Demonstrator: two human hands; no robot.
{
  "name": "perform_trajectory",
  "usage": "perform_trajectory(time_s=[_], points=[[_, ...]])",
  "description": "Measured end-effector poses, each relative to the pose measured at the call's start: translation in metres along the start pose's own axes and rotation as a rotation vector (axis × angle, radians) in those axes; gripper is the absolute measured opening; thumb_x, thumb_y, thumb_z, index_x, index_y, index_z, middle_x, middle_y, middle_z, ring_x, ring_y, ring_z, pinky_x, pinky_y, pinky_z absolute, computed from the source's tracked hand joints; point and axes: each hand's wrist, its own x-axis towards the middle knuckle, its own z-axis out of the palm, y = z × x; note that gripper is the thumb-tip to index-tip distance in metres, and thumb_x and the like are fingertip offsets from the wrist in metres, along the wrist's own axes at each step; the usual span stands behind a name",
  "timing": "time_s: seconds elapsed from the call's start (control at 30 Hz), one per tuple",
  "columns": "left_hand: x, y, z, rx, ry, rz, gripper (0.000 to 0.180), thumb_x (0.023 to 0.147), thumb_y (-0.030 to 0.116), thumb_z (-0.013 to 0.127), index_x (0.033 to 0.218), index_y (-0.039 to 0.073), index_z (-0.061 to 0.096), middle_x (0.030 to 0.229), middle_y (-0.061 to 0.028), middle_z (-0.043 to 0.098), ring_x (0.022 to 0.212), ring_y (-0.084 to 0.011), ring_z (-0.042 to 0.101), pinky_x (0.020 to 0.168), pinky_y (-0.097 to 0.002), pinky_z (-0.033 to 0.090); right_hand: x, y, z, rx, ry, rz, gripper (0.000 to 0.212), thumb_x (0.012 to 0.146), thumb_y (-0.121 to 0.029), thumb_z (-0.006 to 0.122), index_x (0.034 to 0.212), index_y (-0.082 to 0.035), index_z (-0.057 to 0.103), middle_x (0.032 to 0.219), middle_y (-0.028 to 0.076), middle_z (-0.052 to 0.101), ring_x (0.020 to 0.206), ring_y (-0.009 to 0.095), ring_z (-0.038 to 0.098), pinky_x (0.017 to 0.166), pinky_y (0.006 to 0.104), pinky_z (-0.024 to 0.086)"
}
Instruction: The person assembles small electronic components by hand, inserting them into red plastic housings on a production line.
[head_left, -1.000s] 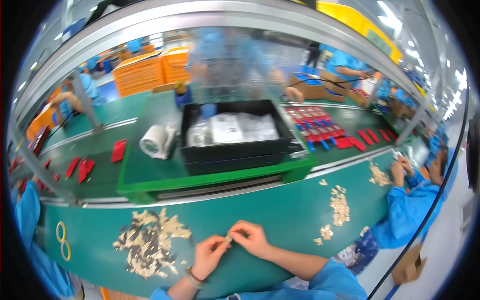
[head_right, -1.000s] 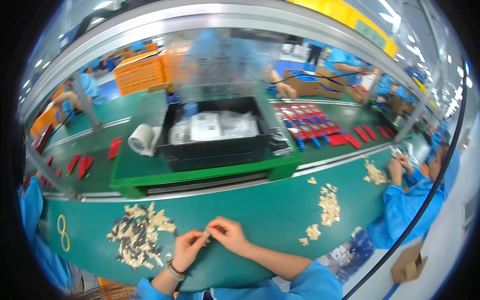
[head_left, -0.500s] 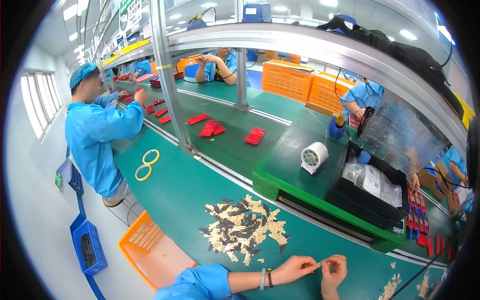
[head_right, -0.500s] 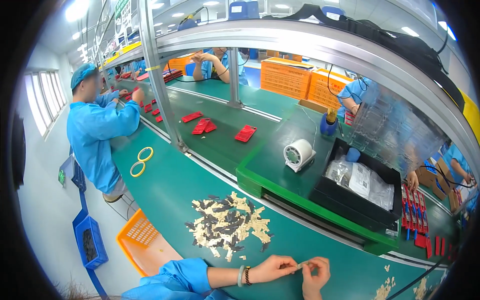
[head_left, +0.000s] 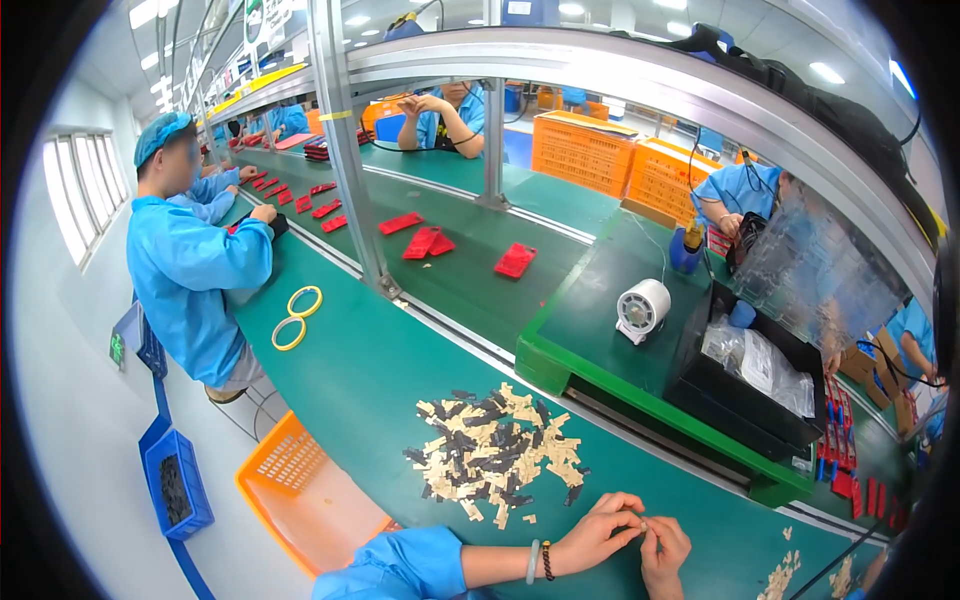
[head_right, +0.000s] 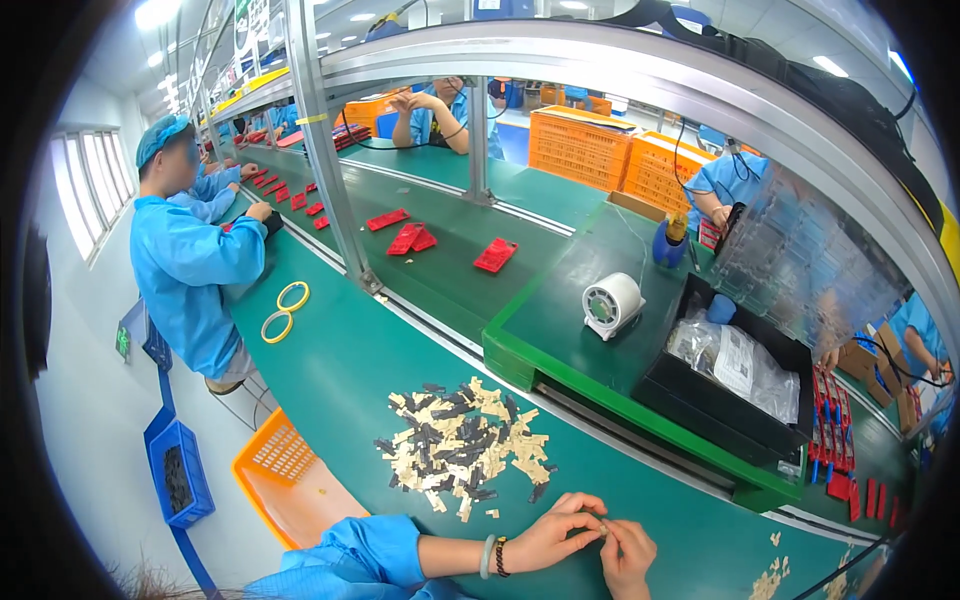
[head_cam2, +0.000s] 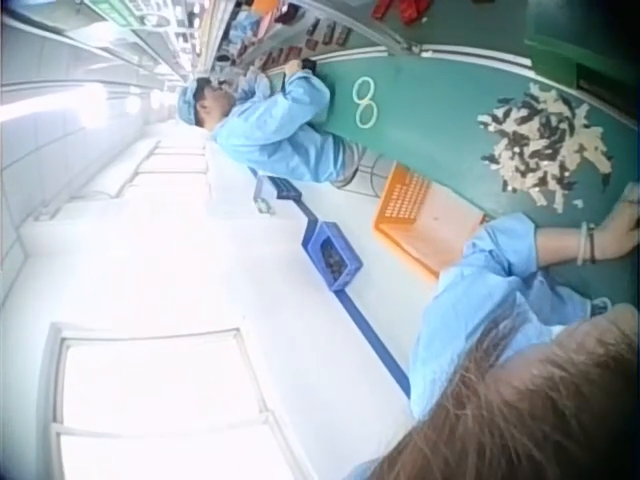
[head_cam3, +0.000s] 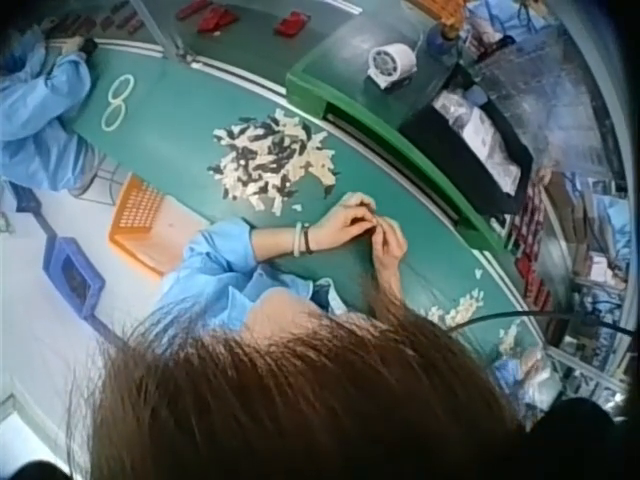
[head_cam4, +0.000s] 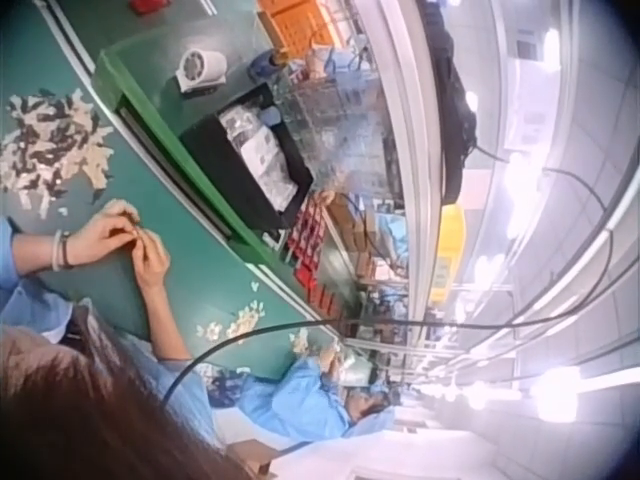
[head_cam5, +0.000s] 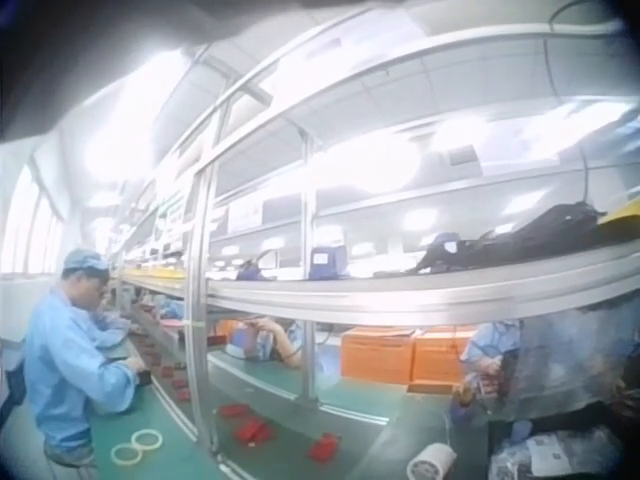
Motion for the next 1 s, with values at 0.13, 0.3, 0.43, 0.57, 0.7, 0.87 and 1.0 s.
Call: perform_trajectory(time_s=[0.13,0.3,0.43,0.57,0.7,0.87,1.0], points=[[-0.005,0.008,-0.014,0.132,0.023,0.047,0.009,0.087,0.010,0.063,0.095,0.006,0.064,0.128,-0.0080,0.054,0.117,-0.0284,0.047,0.100,-0.0387,0.036,-0.007,0.000,0.003,0.056,-0.033,0.014,0.014,0.075,0.001,0.062,0.087,-0.002,0.068,0.081,0.012,0.067,0.066,0.024,0.065,0.058,0.0311,0.051],[-0.002,0.011,-0.007,0.200,0.010,0.065,0.008,0.086,0.010,0.063,0.092,0.006,0.065,0.128,-0.0079,0.056,0.117,-0.0278,0.047,0.101,-0.0397,0.037,-0.008,0.006,0.001,0.153,-0.088,0.024,0.010,0.090,-0.008,0.058,0.094,0.001,0.062,0.086,0.007,0.062,0.077,0.018,0.060,0.069,0.0266,0.048],[-0.008,0.019,-0.005,0.147,0.014,0.103,0.011,0.088,0.013,0.060,0.089,0.005,0.068,0.130,-0.0107,0.056,0.119,-0.0330,0.047,0.100,-0.0516,0.035,-0.026,0.016,0.003,0.437,-0.149,0.333,0.013,0.092,-0.003,0.054,0.093,0.003,0.065,0.089,0.006,0.064,0.076,0.014,0.058,0.068,0.0249,0.048],[-0.014,0.010,-0.004,0.194,-0.018,0.111,0.014,0.090,0.015,0.060,0.093,0.005,0.070,0.130,-0.0097,0.055,0.120,-0.0315,0.046,0.101,-0.0509,0.035,-0.022,-0.001,0.002,0.499,-0.100,0.367,0.014,0.094,-0.006,0.054,0.096,0.004,0.064,0.086,0.005,0.063,0.073,0.012,0.057,0.068,0.0239,0.048],[-0.010,-0.010,-0.008,0.061,-0.111,-0.008,0.017,0.089,0.020,0.062,0.096,0.006,0.070,0.131,-0.0102,0.055,0.125,-0.0314,0.042,0.103,-0.0512,0.033,-0.034,0.034,0.010,0.514,-0.196,0.492,0.026,0.091,-0.007,0.060,0.113,0.005,0.059,0.092,0.009,0.063,0.079,0.016,0.059,0.073,0.0285,0.050],[0.008,0.005,-0.003,-0.034,-0.031,-0.055,0.009,0.084,0.012,0.065,0.086,0.004,0.069,0.118,-0.0099,0.064,0.112,-0.0258,0.055,0.097,-0.0371,0.041,-0.002,0.006,-0.006,0.216,-0.102,0.158,0.011,0.084,-0.003,0.056,0.087,-0.001,0.067,0.078,0.010,0.066,0.066,0.019,0.064,0.058,0.0290,0.050],[-0.003,0.004,-0.026,0.041,0.010,-0.096,0.010,0.083,0.014,0.067,0.086,0.006,0.071,0.111,-0.0104,0.067,0.106,-0.0259,0.059,0.094,-0.0362,0.044,-0.001,0.009,0.021,0.314,-0.183,0.163,0.014,0.085,-0.004,0.059,0.097,-0.002,0.067,0.091,0.012,0.066,0.079,0.021,0.065,0.067,0.0305,0.052]])
